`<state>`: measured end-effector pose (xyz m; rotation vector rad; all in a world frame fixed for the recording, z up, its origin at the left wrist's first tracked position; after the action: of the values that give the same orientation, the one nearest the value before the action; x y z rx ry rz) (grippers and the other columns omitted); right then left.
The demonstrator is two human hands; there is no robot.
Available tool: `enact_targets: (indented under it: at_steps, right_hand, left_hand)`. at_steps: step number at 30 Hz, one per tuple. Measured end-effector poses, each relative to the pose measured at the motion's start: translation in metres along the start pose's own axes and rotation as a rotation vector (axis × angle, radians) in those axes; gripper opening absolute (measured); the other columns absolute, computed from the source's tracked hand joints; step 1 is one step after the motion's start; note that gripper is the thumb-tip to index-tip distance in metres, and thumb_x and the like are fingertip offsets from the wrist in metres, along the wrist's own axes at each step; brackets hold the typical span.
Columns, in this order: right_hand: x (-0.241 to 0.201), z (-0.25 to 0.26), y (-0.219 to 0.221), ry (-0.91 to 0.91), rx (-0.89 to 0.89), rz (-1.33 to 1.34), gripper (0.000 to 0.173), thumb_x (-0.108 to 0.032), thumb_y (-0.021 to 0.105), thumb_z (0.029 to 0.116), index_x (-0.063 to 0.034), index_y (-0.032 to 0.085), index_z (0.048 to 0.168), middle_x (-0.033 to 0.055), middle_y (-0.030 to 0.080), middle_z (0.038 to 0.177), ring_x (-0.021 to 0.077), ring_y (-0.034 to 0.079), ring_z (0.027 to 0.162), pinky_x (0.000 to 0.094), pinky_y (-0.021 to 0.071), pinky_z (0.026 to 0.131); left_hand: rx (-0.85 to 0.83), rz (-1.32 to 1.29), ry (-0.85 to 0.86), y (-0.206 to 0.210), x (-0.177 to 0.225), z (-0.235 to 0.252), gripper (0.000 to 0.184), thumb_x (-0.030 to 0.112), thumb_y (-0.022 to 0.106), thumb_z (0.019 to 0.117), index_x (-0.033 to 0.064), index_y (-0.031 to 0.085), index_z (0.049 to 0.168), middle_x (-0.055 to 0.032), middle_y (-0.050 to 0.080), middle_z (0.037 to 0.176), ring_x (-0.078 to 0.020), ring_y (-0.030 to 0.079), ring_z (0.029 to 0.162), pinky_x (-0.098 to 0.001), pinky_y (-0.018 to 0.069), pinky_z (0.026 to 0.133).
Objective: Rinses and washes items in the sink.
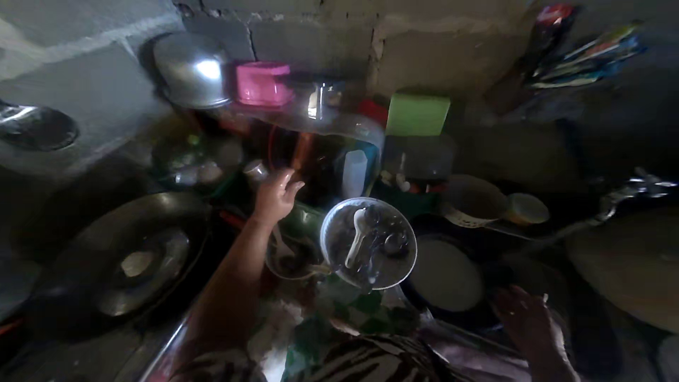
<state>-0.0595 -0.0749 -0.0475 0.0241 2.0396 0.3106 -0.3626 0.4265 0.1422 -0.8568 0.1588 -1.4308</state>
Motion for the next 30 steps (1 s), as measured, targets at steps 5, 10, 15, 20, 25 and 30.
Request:
enact_targets:
  at_steps: [5, 10, 15, 20, 25, 30]
  right_hand:
    - [0.01, -0.025, -0.002, 0.001, 0.122, -0.006, 0.056, -0.055, 0.024, 0.1095, -0.0158, 0.048, 0.141, 0.002, 0.065, 0.121, 0.0144, 0.067, 0.103, 0.0361, 0.0558, 0.085]
    - [0.017, -0.036, 0.006, 0.011, 0.146, -0.055, 0.055, -0.054, 0.027, 0.1095, -0.0157, 0.047, 0.142, 0.0019, 0.065, 0.12, 0.0142, 0.066, 0.102, 0.0357, 0.0557, 0.084]
    - [0.019, -0.039, 0.011, -0.001, 0.171, -0.053, 0.051, -0.051, 0.032, 0.1098, -0.0143, 0.05, 0.14, 0.0024, 0.067, 0.117, 0.0141, 0.068, 0.1, 0.0359, 0.0571, 0.085]
    - [0.017, -0.046, 0.017, 0.024, 0.204, -0.045, 0.047, -0.048, 0.031, 0.1109, -0.0134, 0.052, 0.135, 0.0008, 0.068, 0.105, 0.0129, 0.069, 0.09, 0.0339, 0.0585, 0.08]
    - [0.024, -0.042, 0.018, 0.053, 0.2, -0.054, 0.052, -0.052, 0.026, 0.1106, -0.0143, 0.053, 0.135, 0.0003, 0.069, 0.107, 0.0124, 0.07, 0.093, 0.033, 0.0587, 0.08]
    - [0.019, -0.046, 0.038, 0.067, 0.207, -0.101, 0.054, -0.049, 0.021, 0.112, -0.0118, 0.048, 0.141, 0.0027, 0.065, 0.112, 0.0124, 0.067, 0.096, 0.0337, 0.0555, 0.084]
  left_hand:
    - [-0.078, -0.059, -0.101, 0.048, -0.049, 0.025, 0.03, 0.012, 0.066, 0.0991, -0.0076, 0.066, 0.122, -0.0256, 0.071, 0.112, -0.0376, 0.071, 0.106, -0.0562, 0.0541, 0.096]
    - [-0.163, -0.091, -0.284, 0.082, -0.084, 0.053, 0.036, 0.017, 0.063, 0.1025, -0.0048, 0.062, 0.13, -0.0252, 0.066, 0.127, -0.0383, 0.064, 0.121, -0.0561, 0.0479, 0.107]
    - [-0.148, -0.066, -0.466, 0.105, -0.121, 0.08, 0.037, 0.019, 0.061, 0.1034, -0.0021, 0.059, 0.134, -0.0245, 0.064, 0.131, -0.0379, 0.062, 0.124, -0.0559, 0.0469, 0.108]
    - [0.137, -0.094, -0.706, 0.104, -0.171, 0.084, 0.04, 0.024, 0.062, 0.1017, 0.0018, 0.059, 0.135, -0.0212, 0.065, 0.13, -0.0322, 0.063, 0.122, -0.051, 0.0484, 0.108]
    - [0.129, 0.008, -0.789, 0.11, -0.157, 0.083, 0.044, 0.023, 0.059, 0.1027, 0.0016, 0.054, 0.141, -0.0217, 0.063, 0.134, -0.0322, 0.061, 0.127, -0.0493, 0.046, 0.11]
    - [0.124, 0.253, -0.888, 0.138, -0.141, 0.078, 0.064, 0.02, 0.06, 0.0988, 0.0062, 0.037, 0.157, -0.0285, 0.041, 0.154, -0.0441, 0.038, 0.145, -0.0544, 0.0309, 0.119]
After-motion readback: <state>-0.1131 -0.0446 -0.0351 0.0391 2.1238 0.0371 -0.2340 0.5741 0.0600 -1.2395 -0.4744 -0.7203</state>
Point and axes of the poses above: each hand's wrist, its own z-axis towards the middle knuckle, its own y-axis out of the palm, x = y × z, the point moved 3 cm from there along z, towards the middle knuckle
